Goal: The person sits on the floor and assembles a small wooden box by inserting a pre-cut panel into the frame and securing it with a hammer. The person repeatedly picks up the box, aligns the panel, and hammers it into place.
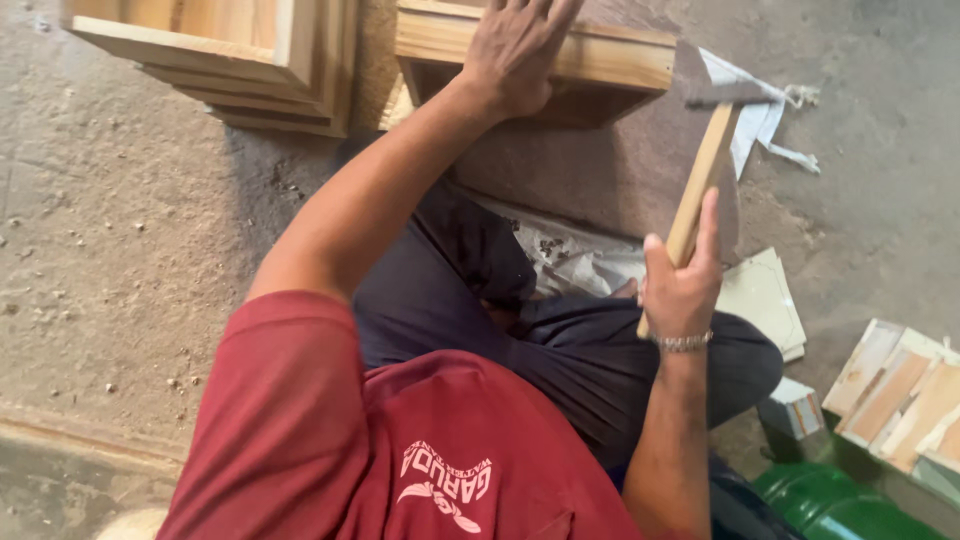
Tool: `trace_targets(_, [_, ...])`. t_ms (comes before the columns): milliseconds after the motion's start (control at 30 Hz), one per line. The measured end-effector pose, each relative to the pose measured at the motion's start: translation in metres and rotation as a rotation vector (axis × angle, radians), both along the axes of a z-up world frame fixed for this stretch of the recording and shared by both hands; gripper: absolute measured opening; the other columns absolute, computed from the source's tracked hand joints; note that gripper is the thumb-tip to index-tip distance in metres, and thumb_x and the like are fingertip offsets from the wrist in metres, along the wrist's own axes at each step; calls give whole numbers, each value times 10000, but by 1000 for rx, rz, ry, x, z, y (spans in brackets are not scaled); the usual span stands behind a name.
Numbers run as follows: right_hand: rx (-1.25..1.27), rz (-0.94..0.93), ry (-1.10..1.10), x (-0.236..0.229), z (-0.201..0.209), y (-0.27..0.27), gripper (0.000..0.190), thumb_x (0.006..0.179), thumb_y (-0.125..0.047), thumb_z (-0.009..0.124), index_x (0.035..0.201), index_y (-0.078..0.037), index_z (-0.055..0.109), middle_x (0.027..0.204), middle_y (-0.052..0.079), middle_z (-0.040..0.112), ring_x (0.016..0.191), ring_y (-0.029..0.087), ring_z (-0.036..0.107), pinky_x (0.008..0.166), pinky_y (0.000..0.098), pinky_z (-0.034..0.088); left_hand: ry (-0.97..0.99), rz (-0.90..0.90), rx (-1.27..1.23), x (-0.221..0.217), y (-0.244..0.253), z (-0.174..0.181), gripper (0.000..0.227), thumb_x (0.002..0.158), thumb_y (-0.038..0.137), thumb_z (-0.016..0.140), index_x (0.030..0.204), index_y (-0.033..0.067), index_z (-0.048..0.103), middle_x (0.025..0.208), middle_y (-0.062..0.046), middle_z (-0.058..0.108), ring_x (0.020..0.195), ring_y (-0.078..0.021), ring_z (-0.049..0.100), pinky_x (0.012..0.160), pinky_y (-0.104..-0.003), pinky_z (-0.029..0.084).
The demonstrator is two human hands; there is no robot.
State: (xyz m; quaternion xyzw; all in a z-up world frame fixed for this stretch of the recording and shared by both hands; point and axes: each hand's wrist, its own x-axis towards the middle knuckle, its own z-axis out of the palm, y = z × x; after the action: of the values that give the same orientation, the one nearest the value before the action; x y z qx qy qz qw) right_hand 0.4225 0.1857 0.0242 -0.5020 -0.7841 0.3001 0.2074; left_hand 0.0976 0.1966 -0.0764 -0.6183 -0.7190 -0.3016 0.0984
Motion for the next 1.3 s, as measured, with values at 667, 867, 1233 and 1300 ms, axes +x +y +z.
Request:
trace_targets(667, [179, 483, 23, -38, 50, -43, 687, 1049, -64, 695, 1631, -140, 339, 1382, 274, 657, 1155, 289, 745, 852, 351, 635, -761, 102, 150, 15, -15, -195, 567, 949, 69, 735, 1378, 30, 366, 1298, -240, 531, 1246, -423, 540, 1043, -498, 472])
trace_targets(867, [-42, 346, -458, -97, 39, -61, 677, 1001, -180, 632, 1606, -239, 335, 1113, 199, 729, 911, 353, 731, 811, 442, 596, -818, 189, 164, 28, -15, -162, 563, 906, 39, 720, 1342, 112, 371, 1236, -199, 594, 1185, -431, 589, 967, -507, 487])
trace_targets(1233, [301, 227, 185, -6, -12, -43, 815, 982, -45, 676, 1661, -127, 233, 1414, 354, 568, 1122, 406, 708, 888, 405, 625, -409, 135, 179, 15, -45, -55, 1213, 718, 474, 1012, 1501, -19, 227, 1451, -275, 400, 1364, -438, 398, 1163, -489, 327])
trace_targets(1300, [-162, -125, 345, 9, -32, -35, 842, 965, -76, 653, 1665, -141, 189, 1053, 213, 608, 737, 251, 607, 591, 359, 536, -309, 26, 181, 23, -33, -15, 1214, 766, 497, 1016, 1573, 12, 250, 1534, -236, 407, 1459, -413, 363, 1260, -497, 283])
